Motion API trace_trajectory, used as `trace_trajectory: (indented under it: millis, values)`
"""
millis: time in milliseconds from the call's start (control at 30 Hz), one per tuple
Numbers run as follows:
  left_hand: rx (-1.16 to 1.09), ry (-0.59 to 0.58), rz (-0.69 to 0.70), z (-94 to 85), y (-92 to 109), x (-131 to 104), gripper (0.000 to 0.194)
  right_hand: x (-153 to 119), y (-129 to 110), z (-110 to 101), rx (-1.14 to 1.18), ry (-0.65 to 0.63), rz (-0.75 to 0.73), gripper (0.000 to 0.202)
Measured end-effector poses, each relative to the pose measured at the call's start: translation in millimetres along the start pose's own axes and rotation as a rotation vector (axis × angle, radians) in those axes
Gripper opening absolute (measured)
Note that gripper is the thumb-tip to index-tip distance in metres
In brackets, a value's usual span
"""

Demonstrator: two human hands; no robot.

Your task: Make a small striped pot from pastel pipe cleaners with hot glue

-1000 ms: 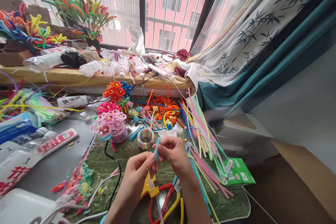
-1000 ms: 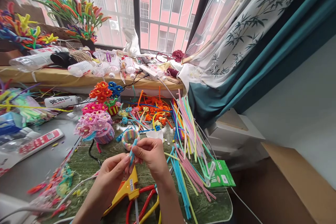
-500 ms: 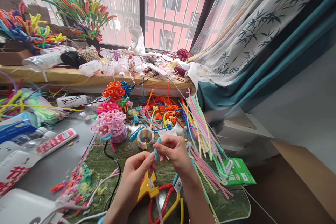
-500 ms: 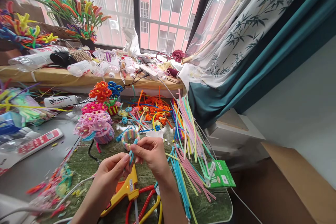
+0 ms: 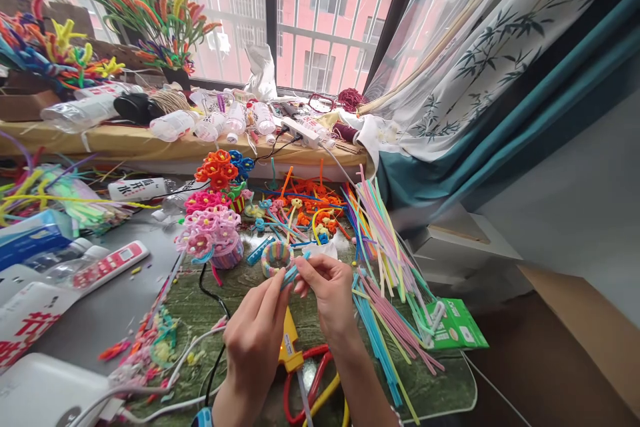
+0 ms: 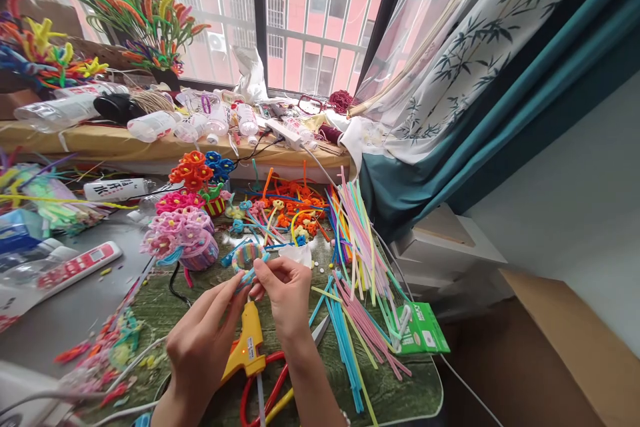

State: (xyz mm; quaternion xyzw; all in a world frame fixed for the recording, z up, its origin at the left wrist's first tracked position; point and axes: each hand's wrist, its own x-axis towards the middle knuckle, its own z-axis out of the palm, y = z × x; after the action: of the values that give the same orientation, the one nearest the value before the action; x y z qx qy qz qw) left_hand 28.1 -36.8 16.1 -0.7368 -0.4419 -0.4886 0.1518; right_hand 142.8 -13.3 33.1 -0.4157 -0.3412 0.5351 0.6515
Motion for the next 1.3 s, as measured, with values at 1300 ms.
trace_trajectory:
  millis: [1300]
  values:
    - [-0.03, -0.113, 0.053, -1.3, -14.0, -8.3, 0.022, -9.2, 10.9, 5.1, 0.133, 0.23, 0.024, 0.027]
